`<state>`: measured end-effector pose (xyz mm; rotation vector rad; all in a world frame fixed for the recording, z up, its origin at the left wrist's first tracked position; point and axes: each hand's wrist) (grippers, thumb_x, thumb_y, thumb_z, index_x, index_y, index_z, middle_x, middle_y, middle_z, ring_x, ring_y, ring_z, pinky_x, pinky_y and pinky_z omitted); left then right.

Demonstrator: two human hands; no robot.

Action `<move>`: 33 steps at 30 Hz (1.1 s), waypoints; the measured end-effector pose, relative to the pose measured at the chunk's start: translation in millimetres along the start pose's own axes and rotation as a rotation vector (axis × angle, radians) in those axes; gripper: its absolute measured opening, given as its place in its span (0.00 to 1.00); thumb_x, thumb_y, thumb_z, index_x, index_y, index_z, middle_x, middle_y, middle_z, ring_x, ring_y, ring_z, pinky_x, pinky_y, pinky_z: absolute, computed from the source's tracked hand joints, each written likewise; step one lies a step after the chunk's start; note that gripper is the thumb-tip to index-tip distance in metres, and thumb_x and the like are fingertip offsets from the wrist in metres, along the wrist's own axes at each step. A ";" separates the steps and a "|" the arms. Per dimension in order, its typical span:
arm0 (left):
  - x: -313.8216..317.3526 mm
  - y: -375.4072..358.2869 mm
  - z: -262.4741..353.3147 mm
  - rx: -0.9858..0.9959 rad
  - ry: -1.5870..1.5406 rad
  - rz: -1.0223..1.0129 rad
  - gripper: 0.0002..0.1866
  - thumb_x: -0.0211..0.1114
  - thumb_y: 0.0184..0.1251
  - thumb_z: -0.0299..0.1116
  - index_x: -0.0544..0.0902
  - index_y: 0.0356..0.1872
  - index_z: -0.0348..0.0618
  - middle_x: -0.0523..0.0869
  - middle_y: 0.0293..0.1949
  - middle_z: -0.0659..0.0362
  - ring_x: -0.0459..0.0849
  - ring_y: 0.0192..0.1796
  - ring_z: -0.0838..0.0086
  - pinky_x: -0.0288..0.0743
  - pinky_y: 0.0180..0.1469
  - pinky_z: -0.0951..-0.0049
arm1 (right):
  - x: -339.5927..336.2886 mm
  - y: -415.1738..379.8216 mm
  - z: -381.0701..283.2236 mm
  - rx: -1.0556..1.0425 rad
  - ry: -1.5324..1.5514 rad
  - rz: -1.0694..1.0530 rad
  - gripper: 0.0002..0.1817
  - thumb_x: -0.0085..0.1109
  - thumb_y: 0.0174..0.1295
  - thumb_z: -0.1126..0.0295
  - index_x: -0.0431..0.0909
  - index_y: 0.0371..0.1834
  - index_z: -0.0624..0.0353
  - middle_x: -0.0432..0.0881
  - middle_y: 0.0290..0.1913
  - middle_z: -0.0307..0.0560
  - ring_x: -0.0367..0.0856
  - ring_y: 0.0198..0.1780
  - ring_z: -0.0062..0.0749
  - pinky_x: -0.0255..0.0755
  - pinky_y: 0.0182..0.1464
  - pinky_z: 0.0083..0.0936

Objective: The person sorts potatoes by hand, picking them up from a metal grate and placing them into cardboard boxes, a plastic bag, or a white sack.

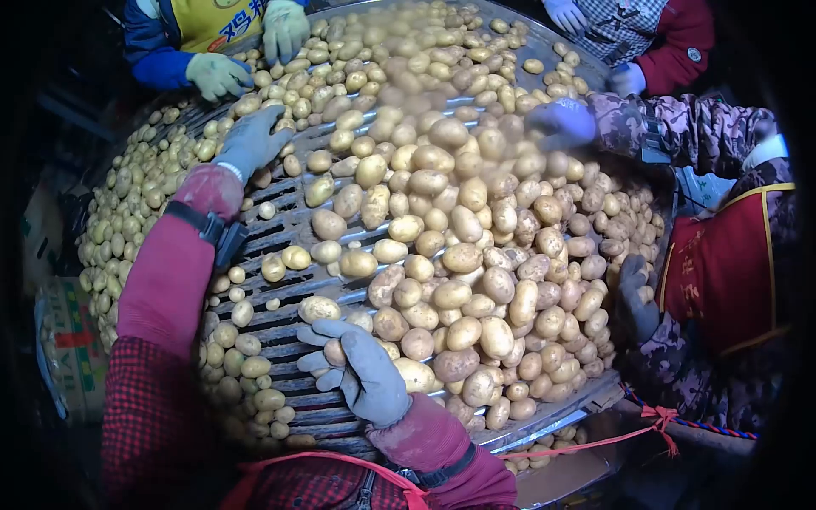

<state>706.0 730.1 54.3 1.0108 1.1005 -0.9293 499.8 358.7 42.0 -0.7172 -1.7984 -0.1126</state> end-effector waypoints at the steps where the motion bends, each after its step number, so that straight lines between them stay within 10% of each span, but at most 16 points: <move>1: 5.5 9.4 -2.6 -0.010 0.115 -0.100 0.31 0.68 0.69 0.51 0.80 0.69 0.49 0.89 0.57 0.43 0.87 0.60 0.47 0.78 0.64 0.52 | 1.1 0.1 0.6 -0.010 -0.026 0.019 0.33 0.38 0.85 0.46 0.68 0.77 0.61 0.77 0.72 0.55 0.84 0.61 0.44 0.79 0.49 0.29; 10: -11.1 -1.1 12.1 -0.105 -0.087 -0.143 0.25 0.71 0.69 0.45 0.85 0.64 0.47 0.90 0.55 0.49 0.89 0.56 0.57 0.81 0.62 0.60 | 6.8 2.4 -6.8 0.017 0.084 0.103 0.40 0.38 0.83 0.38 0.64 0.81 0.62 0.73 0.77 0.54 0.81 0.67 0.42 0.80 0.61 0.35; 14: -56.5 -77.8 62.0 -0.176 -1.127 -0.272 0.21 0.73 0.71 0.34 0.84 0.63 0.39 0.89 0.50 0.60 0.86 0.54 0.74 0.81 0.57 0.71 | 9.5 4.3 -7.9 -0.031 0.130 0.073 0.40 0.35 0.83 0.37 0.56 0.86 0.56 0.72 0.78 0.57 0.79 0.70 0.46 0.80 0.64 0.44; 18: -105.1 -167.5 109.8 0.160 -0.945 -0.398 0.22 0.72 0.74 0.37 0.84 0.65 0.39 0.87 0.59 0.56 0.85 0.58 0.73 0.79 0.63 0.68 | 10.7 1.9 -11.0 -0.013 0.135 0.049 0.38 0.35 0.84 0.39 0.53 0.87 0.51 0.72 0.77 0.58 0.79 0.70 0.50 0.81 0.64 0.47; 21: -109.9 -207.9 119.3 0.204 -0.919 -0.462 0.21 0.72 0.73 0.36 0.85 0.62 0.38 0.87 0.60 0.52 0.84 0.61 0.68 0.77 0.64 0.66 | 8.1 2.0 -8.4 -0.110 0.043 -0.061 0.32 0.43 0.86 0.66 0.47 0.88 0.54 0.73 0.75 0.57 0.81 0.68 0.42 0.83 0.59 0.32; 26: -112.2 -206.2 109.4 0.698 -0.688 -0.352 0.20 0.72 0.69 0.30 0.86 0.62 0.45 0.87 0.56 0.47 0.86 0.58 0.52 0.78 0.64 0.56 | 11.6 -1.7 -7.0 -0.060 -0.108 0.079 0.33 0.40 0.85 0.45 0.57 0.85 0.48 0.77 0.70 0.53 0.83 0.60 0.35 0.81 0.46 0.24; 28: -106.3 -193.9 104.1 0.256 -0.810 -0.377 0.20 0.72 0.69 0.33 0.86 0.61 0.45 0.87 0.59 0.46 0.86 0.60 0.52 0.78 0.65 0.58 | 5.0 -4.1 -9.1 -0.017 0.029 -0.069 0.31 0.39 0.83 0.78 0.53 0.87 0.52 0.75 0.73 0.54 0.84 0.59 0.32 0.78 0.49 0.16; 33: -32.8 -81.8 28.9 0.186 -0.142 -0.053 0.30 0.66 0.74 0.45 0.76 0.74 0.50 0.82 0.68 0.45 0.77 0.72 0.49 0.68 0.75 0.53 | 13.2 -0.5 -13.2 0.034 0.003 0.023 0.35 0.44 0.83 0.44 0.58 0.85 0.50 0.78 0.68 0.56 0.84 0.53 0.32 0.80 0.45 0.15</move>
Point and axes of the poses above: each hand's wrist, its own y-axis towards the middle knuckle, its own x-axis out of the palm, z = x × y
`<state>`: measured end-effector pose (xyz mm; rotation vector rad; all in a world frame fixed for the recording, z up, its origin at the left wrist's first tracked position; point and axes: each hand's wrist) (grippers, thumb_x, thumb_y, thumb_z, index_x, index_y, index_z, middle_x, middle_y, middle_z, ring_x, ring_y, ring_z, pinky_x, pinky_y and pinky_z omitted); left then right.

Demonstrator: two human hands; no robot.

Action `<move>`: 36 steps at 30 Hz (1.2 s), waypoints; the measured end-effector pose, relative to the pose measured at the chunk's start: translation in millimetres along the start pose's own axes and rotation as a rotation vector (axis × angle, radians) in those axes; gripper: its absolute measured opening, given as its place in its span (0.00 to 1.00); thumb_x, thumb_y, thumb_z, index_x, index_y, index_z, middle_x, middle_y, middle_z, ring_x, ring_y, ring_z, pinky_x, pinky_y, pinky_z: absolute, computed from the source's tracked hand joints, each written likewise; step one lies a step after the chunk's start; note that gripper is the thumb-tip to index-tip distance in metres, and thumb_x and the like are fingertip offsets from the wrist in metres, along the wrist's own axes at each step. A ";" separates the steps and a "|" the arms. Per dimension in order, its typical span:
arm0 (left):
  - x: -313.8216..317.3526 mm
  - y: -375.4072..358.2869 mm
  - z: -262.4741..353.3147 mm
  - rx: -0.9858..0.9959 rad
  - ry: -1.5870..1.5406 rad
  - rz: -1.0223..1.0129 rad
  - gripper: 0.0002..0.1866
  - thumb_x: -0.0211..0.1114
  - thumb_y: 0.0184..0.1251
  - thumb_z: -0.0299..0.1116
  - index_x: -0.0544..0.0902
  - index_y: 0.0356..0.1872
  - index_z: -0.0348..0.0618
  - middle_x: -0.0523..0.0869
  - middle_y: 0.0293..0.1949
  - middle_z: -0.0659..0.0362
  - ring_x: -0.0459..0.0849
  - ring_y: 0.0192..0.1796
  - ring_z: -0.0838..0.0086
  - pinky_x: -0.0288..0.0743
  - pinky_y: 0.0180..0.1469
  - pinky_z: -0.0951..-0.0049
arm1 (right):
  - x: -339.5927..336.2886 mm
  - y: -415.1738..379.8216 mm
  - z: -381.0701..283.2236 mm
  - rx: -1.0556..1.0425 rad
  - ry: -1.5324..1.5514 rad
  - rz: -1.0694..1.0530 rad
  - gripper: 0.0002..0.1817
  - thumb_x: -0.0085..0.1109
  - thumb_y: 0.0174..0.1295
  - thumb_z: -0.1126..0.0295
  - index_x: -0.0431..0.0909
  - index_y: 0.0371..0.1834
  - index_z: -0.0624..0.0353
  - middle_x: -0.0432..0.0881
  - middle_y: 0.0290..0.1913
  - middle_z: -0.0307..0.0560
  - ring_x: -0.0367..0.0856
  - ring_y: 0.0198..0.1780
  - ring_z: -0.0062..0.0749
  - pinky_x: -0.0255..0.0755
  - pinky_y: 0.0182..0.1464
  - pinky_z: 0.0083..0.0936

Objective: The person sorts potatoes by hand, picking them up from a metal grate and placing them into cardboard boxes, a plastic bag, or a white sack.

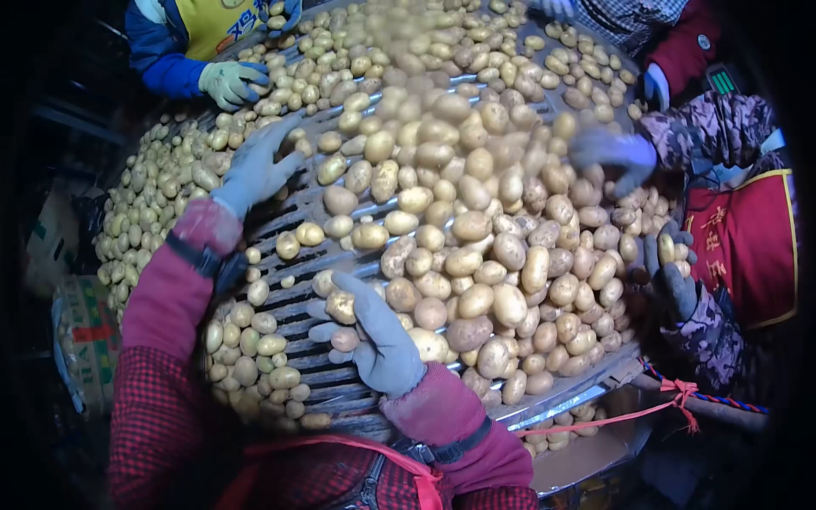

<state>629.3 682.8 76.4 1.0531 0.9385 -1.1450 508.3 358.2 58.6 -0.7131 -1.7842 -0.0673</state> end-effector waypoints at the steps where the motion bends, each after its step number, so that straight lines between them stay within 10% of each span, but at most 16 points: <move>1: 9.2 20.7 -12.5 0.006 -0.004 0.010 0.30 0.66 0.74 0.45 0.76 0.74 0.50 0.82 0.68 0.45 0.77 0.72 0.49 0.68 0.75 0.53 | 3.4 -1.0 -0.4 -0.037 -0.013 -0.013 0.34 0.45 0.83 0.45 0.58 0.84 0.52 0.76 0.69 0.55 0.82 0.53 0.28 0.78 0.45 0.13; 6: 49.5 95.3 -30.4 -0.085 0.141 -0.267 0.29 0.61 0.77 0.54 0.76 0.74 0.60 0.84 0.66 0.43 0.82 0.68 0.45 0.75 0.70 0.51 | 2.5 2.4 -3.5 0.002 0.067 0.017 0.35 0.44 0.84 0.47 0.58 0.84 0.56 0.76 0.70 0.54 0.81 0.53 0.28 0.79 0.47 0.16; 12: 74.2 147.6 -32.9 -0.119 0.231 -0.142 0.22 0.64 0.74 0.50 0.83 0.64 0.57 0.90 0.53 0.46 0.89 0.56 0.49 0.81 0.60 0.52 | -2.1 4.4 0.2 -0.021 0.034 0.022 0.36 0.47 0.83 0.48 0.58 0.85 0.57 0.75 0.73 0.55 0.83 0.58 0.31 0.79 0.48 0.18; 19: 33.7 115.9 -87.0 0.053 -0.089 -0.344 0.17 0.64 0.73 0.46 0.88 0.57 0.54 0.92 0.51 0.51 0.90 0.53 0.59 0.81 0.56 0.58 | -2.4 5.8 2.7 -0.057 0.012 0.002 0.35 0.47 0.83 0.48 0.58 0.85 0.56 0.75 0.73 0.55 0.83 0.58 0.32 0.80 0.48 0.19; 24: -12.7 74.5 -25.6 -0.257 -0.137 -0.702 0.27 0.65 0.74 0.53 0.81 0.69 0.55 0.88 0.55 0.50 0.86 0.57 0.61 0.79 0.60 0.59 | -1.4 3.9 -1.8 0.004 0.007 0.012 0.35 0.46 0.84 0.48 0.58 0.85 0.56 0.75 0.72 0.55 0.83 0.57 0.30 0.79 0.48 0.18; 27: 17.0 34.0 -18.8 0.259 0.421 -0.202 0.32 0.67 0.71 0.56 0.76 0.73 0.59 0.85 0.60 0.49 0.85 0.60 0.53 0.77 0.61 0.50 | 0.1 4.3 -2.1 0.005 0.014 0.024 0.34 0.44 0.84 0.48 0.59 0.84 0.56 0.75 0.72 0.54 0.82 0.56 0.29 0.79 0.48 0.17; 33: 41.1 27.2 -20.6 0.162 0.504 -0.314 0.22 0.66 0.71 0.47 0.82 0.63 0.56 0.85 0.54 0.53 0.84 0.53 0.54 0.77 0.54 0.48 | 3.1 1.7 -0.1 -0.019 0.015 0.038 0.32 0.42 0.84 0.48 0.62 0.82 0.55 0.76 0.71 0.50 0.82 0.55 0.29 0.78 0.48 0.17; 36: 59.5 4.8 -16.0 0.125 0.328 -0.012 0.19 0.68 0.68 0.44 0.84 0.58 0.55 0.84 0.50 0.54 0.83 0.53 0.54 0.79 0.53 0.51 | 7.0 0.0 -1.0 -0.038 -0.026 0.050 0.32 0.42 0.84 0.47 0.62 0.82 0.56 0.77 0.68 0.49 0.82 0.54 0.28 0.78 0.47 0.17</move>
Point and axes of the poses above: each hand's wrist, its own y-axis towards the middle knuckle, its own x-axis out of the palm, z = x × y
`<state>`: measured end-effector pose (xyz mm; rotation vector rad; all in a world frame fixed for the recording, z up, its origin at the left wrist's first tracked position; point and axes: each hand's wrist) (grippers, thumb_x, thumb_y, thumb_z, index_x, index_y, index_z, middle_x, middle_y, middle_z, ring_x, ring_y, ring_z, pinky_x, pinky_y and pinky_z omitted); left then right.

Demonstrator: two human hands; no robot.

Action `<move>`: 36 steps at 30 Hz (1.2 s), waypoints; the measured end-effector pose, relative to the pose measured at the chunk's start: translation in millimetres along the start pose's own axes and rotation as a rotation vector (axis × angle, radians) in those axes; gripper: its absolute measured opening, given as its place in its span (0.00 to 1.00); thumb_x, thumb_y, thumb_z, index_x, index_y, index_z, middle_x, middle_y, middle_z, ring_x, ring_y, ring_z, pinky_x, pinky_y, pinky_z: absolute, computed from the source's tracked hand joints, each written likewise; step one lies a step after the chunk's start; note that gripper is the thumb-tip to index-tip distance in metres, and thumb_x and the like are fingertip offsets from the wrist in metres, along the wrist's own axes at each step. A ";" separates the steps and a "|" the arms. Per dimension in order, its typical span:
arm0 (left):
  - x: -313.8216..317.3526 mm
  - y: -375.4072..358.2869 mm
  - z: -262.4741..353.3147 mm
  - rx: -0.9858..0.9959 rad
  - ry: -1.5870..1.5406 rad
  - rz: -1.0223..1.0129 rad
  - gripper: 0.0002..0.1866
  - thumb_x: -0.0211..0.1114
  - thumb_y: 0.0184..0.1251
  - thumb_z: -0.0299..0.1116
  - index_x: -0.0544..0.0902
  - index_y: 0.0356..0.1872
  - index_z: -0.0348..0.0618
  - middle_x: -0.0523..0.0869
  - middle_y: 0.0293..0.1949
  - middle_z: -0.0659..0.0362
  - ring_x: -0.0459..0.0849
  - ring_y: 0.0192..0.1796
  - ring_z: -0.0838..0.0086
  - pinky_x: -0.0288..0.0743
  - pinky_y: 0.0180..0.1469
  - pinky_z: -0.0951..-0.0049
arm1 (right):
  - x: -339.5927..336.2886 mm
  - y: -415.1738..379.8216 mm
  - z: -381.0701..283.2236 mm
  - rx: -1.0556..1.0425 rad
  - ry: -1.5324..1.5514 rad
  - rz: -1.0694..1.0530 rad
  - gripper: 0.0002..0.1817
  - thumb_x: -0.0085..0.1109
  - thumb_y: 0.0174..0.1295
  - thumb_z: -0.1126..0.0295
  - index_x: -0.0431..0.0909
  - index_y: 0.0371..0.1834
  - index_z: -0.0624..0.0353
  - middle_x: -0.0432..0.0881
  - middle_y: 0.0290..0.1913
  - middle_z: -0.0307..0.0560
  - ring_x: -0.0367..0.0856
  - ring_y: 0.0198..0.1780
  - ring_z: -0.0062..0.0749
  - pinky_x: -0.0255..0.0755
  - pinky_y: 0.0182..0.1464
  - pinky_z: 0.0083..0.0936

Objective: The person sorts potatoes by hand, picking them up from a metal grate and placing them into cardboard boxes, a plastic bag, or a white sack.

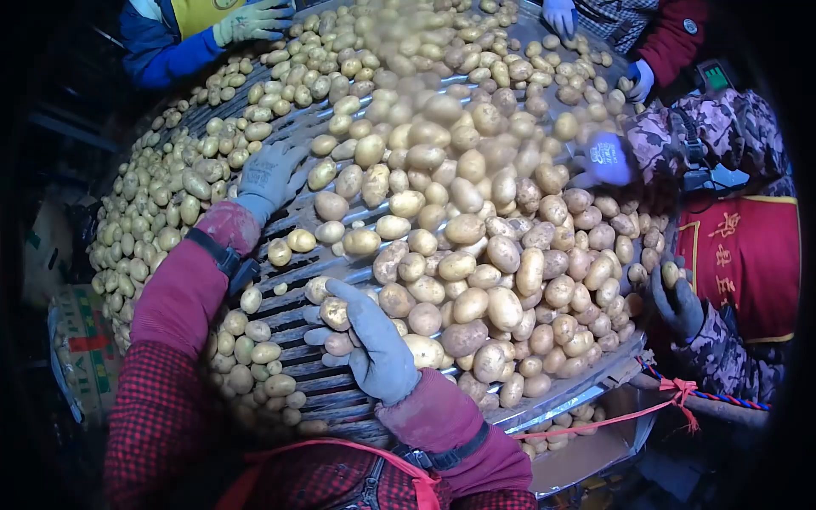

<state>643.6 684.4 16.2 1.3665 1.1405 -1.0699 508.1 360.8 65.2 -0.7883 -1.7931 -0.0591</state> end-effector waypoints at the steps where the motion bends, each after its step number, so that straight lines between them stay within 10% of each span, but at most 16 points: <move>1: -2.0 -0.9 2.1 0.005 0.001 0.004 0.19 0.68 0.68 0.44 0.84 0.58 0.55 0.84 0.50 0.54 0.83 0.53 0.54 0.79 0.53 0.51 | 0.9 -0.3 -1.5 -0.010 -0.028 0.010 0.33 0.42 0.84 0.47 0.62 0.82 0.57 0.78 0.67 0.48 0.82 0.53 0.27 0.77 0.46 0.16; 7: -15.3 -16.9 -16.4 0.092 -0.003 0.052 0.16 0.70 0.67 0.39 0.86 0.55 0.53 0.86 0.48 0.54 0.86 0.52 0.57 0.81 0.52 0.55 | 0.7 1.4 -2.0 0.025 0.021 -0.002 0.34 0.39 0.85 0.46 0.61 0.82 0.58 0.80 0.62 0.45 0.82 0.50 0.24 0.77 0.44 0.16; 11: -80.1 -11.3 -44.2 -0.685 -1.000 -0.141 0.12 0.70 0.72 0.37 0.90 0.51 0.48 0.90 0.43 0.61 0.86 0.46 0.77 0.80 0.51 0.72 | -14.9 1.6 4.7 -0.002 -0.014 -0.099 0.30 0.37 0.86 0.51 0.58 0.85 0.51 0.77 0.72 0.49 0.84 0.60 0.33 0.80 0.52 0.25; 16: -115.7 -49.4 -47.5 -0.726 -0.864 -0.340 0.14 0.70 0.72 0.39 0.89 0.50 0.42 0.90 0.45 0.59 0.89 0.50 0.71 0.82 0.54 0.68 | -13.3 0.4 5.5 -0.002 0.022 -0.062 0.30 0.38 0.86 0.51 0.58 0.85 0.50 0.80 0.70 0.50 0.85 0.59 0.32 0.81 0.51 0.24; 17: -103.1 -64.3 -49.6 -0.311 -0.373 -0.107 0.16 0.71 0.69 0.43 0.89 0.51 0.45 0.90 0.49 0.54 0.89 0.55 0.62 0.81 0.59 0.62 | -13.5 0.4 5.9 -0.002 0.030 -0.055 0.30 0.38 0.86 0.50 0.58 0.85 0.50 0.80 0.70 0.50 0.85 0.59 0.32 0.81 0.51 0.25; 27: -38.4 -41.7 2.8 -0.521 -0.212 -0.144 0.31 0.68 0.70 0.52 0.80 0.71 0.49 0.85 0.61 0.40 0.84 0.62 0.46 0.78 0.65 0.52 | -9.3 -4.6 3.0 -0.055 -0.127 -0.038 0.30 0.39 0.86 0.51 0.59 0.85 0.49 0.79 0.70 0.48 0.85 0.59 0.33 0.81 0.52 0.26; 36: -59.3 -33.7 7.7 -0.359 -0.223 -0.416 0.27 0.71 0.66 0.47 0.82 0.66 0.55 0.85 0.61 0.42 0.84 0.64 0.47 0.77 0.67 0.52 | -7.6 -6.1 1.8 -0.084 -0.153 -0.054 0.29 0.42 0.85 0.50 0.61 0.84 0.45 0.78 0.69 0.45 0.84 0.59 0.31 0.80 0.51 0.25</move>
Point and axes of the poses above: each hand's wrist, its own y-axis towards the middle knuckle, its own x-axis out of the palm, z = x × y
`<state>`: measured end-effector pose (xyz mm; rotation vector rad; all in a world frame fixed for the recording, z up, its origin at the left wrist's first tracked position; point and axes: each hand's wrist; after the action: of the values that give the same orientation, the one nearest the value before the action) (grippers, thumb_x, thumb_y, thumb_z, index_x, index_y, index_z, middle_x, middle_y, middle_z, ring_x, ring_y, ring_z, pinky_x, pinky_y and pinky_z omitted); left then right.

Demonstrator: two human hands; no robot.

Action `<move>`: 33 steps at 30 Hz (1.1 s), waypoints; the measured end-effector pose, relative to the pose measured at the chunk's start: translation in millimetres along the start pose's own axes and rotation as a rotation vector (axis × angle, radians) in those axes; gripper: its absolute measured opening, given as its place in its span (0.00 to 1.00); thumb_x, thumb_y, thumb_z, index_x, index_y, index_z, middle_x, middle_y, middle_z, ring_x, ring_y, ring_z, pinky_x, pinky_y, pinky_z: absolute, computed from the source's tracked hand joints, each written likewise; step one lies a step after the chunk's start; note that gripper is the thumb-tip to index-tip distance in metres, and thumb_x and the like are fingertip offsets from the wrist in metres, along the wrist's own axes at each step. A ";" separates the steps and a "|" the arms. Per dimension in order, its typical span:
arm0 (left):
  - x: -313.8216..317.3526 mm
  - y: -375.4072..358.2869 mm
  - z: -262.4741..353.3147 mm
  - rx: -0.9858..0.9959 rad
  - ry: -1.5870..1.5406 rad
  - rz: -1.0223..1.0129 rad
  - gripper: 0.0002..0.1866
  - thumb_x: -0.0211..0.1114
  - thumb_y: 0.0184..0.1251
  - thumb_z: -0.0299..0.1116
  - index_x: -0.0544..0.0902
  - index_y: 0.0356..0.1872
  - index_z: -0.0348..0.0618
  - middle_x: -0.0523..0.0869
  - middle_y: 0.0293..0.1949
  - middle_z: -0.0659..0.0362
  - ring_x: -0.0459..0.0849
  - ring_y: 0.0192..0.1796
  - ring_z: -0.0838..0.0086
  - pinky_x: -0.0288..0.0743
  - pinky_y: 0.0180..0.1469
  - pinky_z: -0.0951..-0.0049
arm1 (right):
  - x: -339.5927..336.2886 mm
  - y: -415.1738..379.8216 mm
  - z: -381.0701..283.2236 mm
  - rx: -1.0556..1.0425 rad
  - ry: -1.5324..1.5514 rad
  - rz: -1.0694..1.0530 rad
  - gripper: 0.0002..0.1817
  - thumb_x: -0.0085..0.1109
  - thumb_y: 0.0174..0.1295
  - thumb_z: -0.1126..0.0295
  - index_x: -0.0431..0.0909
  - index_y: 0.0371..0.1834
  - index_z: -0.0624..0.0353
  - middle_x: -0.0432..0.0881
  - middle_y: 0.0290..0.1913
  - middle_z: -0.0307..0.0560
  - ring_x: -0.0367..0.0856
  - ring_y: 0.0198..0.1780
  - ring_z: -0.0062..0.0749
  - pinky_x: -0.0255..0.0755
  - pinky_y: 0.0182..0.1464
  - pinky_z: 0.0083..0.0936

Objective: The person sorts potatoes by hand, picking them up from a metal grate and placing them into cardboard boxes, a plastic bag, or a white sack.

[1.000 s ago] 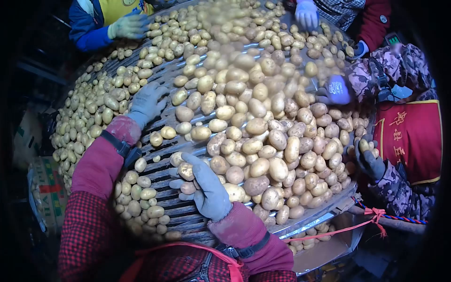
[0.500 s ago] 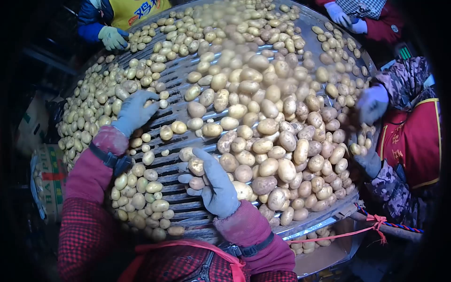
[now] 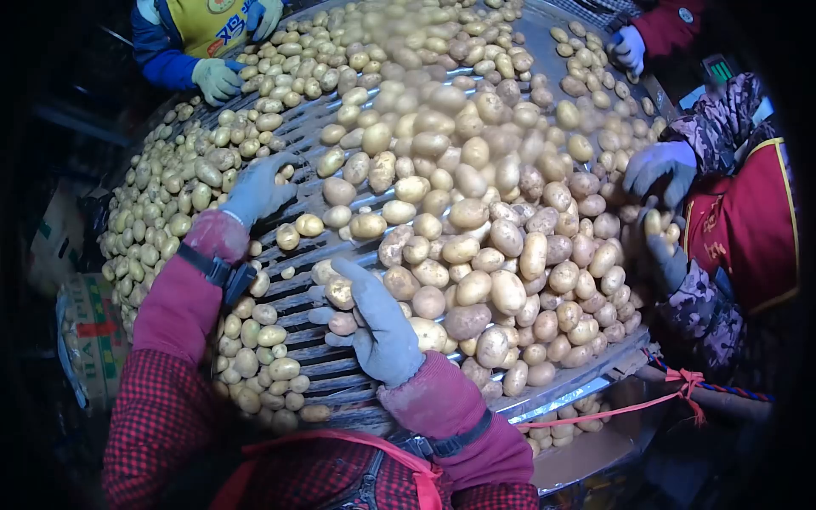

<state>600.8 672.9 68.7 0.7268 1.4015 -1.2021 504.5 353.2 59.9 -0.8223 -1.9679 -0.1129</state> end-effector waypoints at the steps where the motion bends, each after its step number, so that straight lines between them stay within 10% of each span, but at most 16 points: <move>1: 12.6 -1.5 -7.4 0.070 -0.003 0.071 0.26 0.71 0.66 0.45 0.82 0.66 0.58 0.85 0.60 0.44 0.84 0.64 0.47 0.77 0.67 0.51 | -2.2 0.5 2.7 0.000 0.007 0.008 0.29 0.42 0.85 0.50 0.61 0.84 0.45 0.78 0.69 0.45 0.84 0.59 0.31 0.80 0.51 0.25; 10: 18.3 5.3 4.3 0.074 0.053 0.073 0.23 0.71 0.63 0.36 0.84 0.61 0.62 0.87 0.57 0.49 0.85 0.62 0.49 0.79 0.64 0.53 | -6.2 5.1 3.7 0.061 0.198 -0.010 0.28 0.41 0.85 0.53 0.61 0.84 0.44 0.76 0.71 0.43 0.83 0.61 0.31 0.79 0.55 0.27; 27: -37.6 -172.4 55.2 0.034 -1.194 0.000 0.27 0.76 0.60 0.25 0.83 0.63 0.42 0.84 0.56 0.60 0.82 0.56 0.77 0.79 0.59 0.74 | 0.4 -4.4 -9.4 -0.090 0.186 -0.073 0.29 0.42 0.83 0.47 0.66 0.82 0.41 0.79 0.71 0.41 0.84 0.64 0.39 0.77 0.49 0.24; 33: -2.3 -183.4 53.8 0.329 -1.009 0.088 0.27 0.73 0.62 0.24 0.79 0.64 0.42 0.85 0.50 0.61 0.84 0.44 0.77 0.81 0.41 0.78 | 20.9 -67.7 -15.8 -0.463 -0.028 -0.080 0.28 0.44 0.84 0.69 0.60 0.85 0.44 0.74 0.75 0.49 0.83 0.67 0.41 0.84 0.54 0.28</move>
<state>451.1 568.5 125.4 0.2884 0.3391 -1.4409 470.0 305.3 102.2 -1.0404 -2.0302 -0.6256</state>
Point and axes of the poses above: each hand's wrist, its own y-axis towards the middle knuckle, its own x-axis out of the palm, z = x × y
